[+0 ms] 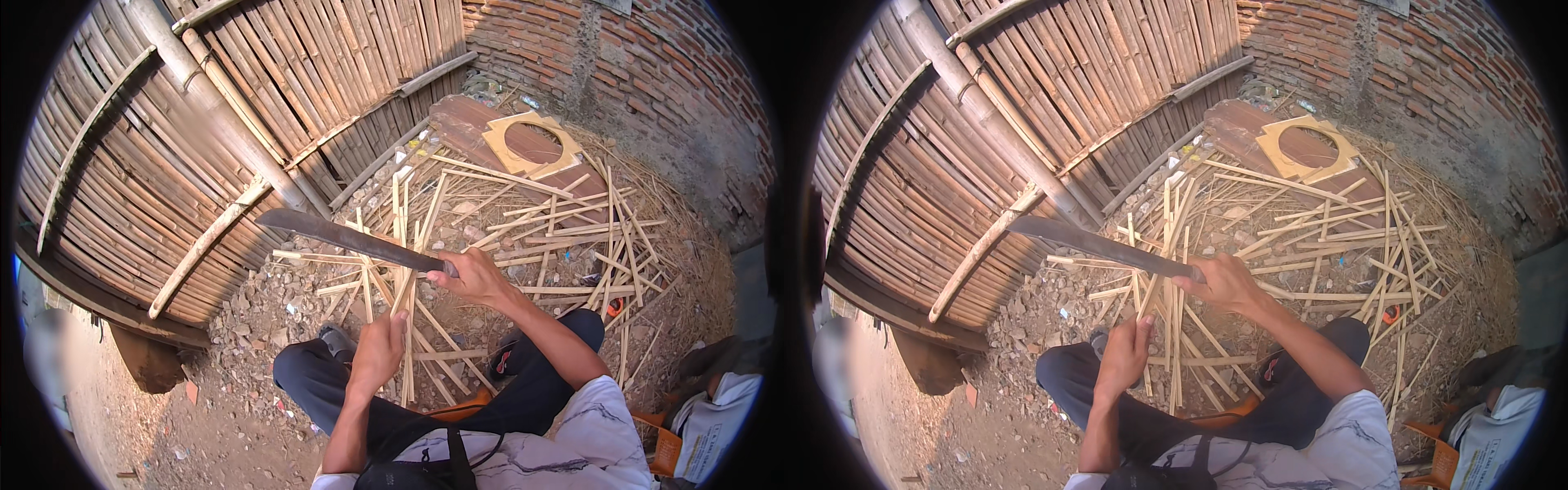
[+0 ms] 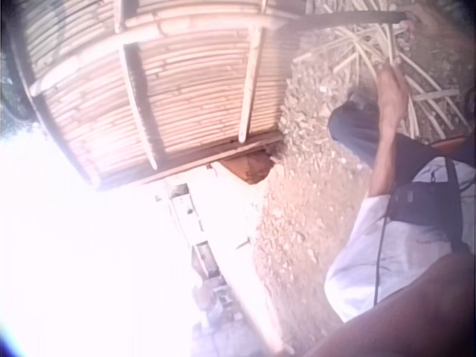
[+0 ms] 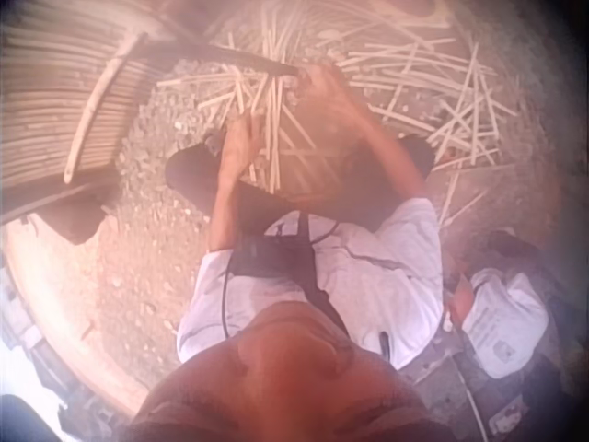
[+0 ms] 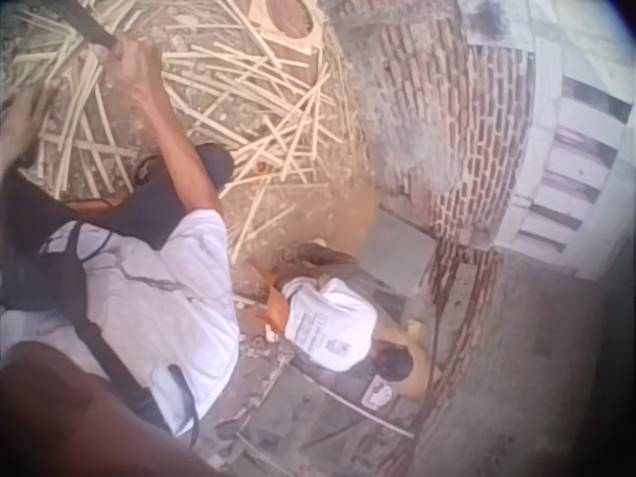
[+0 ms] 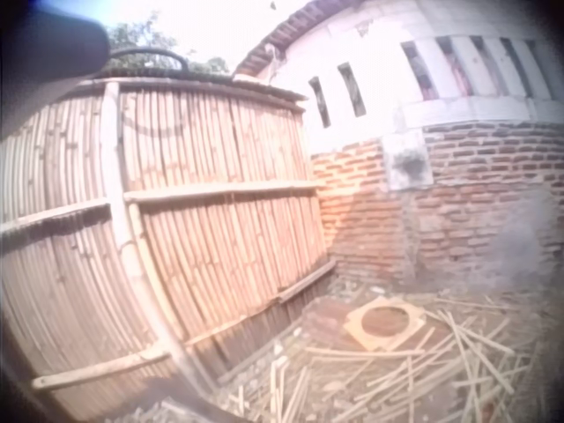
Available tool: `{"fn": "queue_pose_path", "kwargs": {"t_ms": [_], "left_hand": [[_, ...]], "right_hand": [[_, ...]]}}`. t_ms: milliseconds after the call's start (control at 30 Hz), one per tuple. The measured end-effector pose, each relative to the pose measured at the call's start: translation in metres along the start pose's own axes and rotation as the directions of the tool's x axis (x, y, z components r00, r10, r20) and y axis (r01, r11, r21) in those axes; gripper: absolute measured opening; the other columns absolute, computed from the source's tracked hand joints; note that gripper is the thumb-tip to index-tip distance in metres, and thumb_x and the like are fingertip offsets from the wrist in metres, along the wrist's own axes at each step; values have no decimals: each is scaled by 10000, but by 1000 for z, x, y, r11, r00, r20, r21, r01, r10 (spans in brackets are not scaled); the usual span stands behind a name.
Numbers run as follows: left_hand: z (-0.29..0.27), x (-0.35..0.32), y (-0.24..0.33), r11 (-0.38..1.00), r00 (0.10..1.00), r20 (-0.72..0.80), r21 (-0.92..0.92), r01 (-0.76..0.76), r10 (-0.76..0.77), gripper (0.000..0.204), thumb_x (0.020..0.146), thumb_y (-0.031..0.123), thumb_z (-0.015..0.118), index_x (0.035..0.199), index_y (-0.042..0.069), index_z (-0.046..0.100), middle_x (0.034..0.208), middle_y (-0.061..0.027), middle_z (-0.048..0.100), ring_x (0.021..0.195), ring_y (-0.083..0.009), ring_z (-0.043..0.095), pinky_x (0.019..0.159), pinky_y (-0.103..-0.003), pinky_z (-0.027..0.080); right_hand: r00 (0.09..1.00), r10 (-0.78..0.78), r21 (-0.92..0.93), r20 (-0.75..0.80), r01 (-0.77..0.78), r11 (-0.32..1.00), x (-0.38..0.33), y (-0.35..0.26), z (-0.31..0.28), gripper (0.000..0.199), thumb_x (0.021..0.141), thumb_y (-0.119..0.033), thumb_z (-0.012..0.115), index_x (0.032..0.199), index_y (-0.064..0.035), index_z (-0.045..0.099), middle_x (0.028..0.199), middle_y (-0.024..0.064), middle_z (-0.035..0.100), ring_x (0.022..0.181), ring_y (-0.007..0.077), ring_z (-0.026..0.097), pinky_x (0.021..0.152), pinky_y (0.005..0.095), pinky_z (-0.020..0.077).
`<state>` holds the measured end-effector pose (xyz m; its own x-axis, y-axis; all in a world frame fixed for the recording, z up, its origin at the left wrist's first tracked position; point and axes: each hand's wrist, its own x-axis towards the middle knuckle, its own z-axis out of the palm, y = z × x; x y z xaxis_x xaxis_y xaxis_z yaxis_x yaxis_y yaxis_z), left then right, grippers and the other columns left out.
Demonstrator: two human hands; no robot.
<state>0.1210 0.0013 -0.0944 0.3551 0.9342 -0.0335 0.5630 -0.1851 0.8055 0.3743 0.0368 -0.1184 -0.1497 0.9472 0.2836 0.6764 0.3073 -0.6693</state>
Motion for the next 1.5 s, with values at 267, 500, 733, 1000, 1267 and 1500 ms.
{"fn": "queue_pose_path", "kwargs": {"t_ms": [267,500,733,1000,1267,1500], "left_hand": [[6,10,-4,999,1000,1,-32,-16,16,416,1074,266,511,886,-91,614,718,-319,605,703,-505,620,657,-521,464],[0,10,-20,1000,1000,30,-18,6,-5,429,1085,276,504,864,-77,612,674,-232,573,635,-372,565,627,-468,447],[-11,-10,-18,996,999,29,82,41,-43,434,1102,294,493,863,-52,598,625,-102,527,586,-174,483,570,-372,414],[-36,-25,12,995,990,94,-32,-99,101,433,1112,296,473,819,-16,544,622,-42,473,581,-142,428,548,-361,388],[-41,-28,1,914,931,356,-342,216,-87,381,1116,327,470,875,53,577,626,57,419,532,-52,363,488,-246,301],[-58,-23,6,900,882,437,-293,323,-174,471,1115,403,450,859,30,581,661,41,425,601,-74,378,548,-272,343]], "right_hand": [[987,-118,-112,-107,106,988,-6,-14,31,715,950,-685,551,928,8,724,475,146,510,454,334,588,461,450,457],[994,64,-138,-90,-76,987,-3,-7,23,684,943,-677,563,883,-14,716,518,153,584,521,367,652,482,459,498],[977,117,-117,-179,-139,983,11,15,2,706,977,-650,538,871,24,718,505,153,568,499,348,632,490,456,491],[957,269,-113,-105,-280,953,9,12,-2,737,1013,-613,505,772,59,686,546,198,550,545,368,605,571,488,473],[877,480,578,-1,-391,717,9,45,3,609,1035,-555,513,779,-13,623,515,26,459,433,135,440,441,330,356],[889,455,820,-49,-224,526,7,22,-32,401,1028,-399,617,968,-4,657,506,-59,378,381,32,320,384,230,278]]}}
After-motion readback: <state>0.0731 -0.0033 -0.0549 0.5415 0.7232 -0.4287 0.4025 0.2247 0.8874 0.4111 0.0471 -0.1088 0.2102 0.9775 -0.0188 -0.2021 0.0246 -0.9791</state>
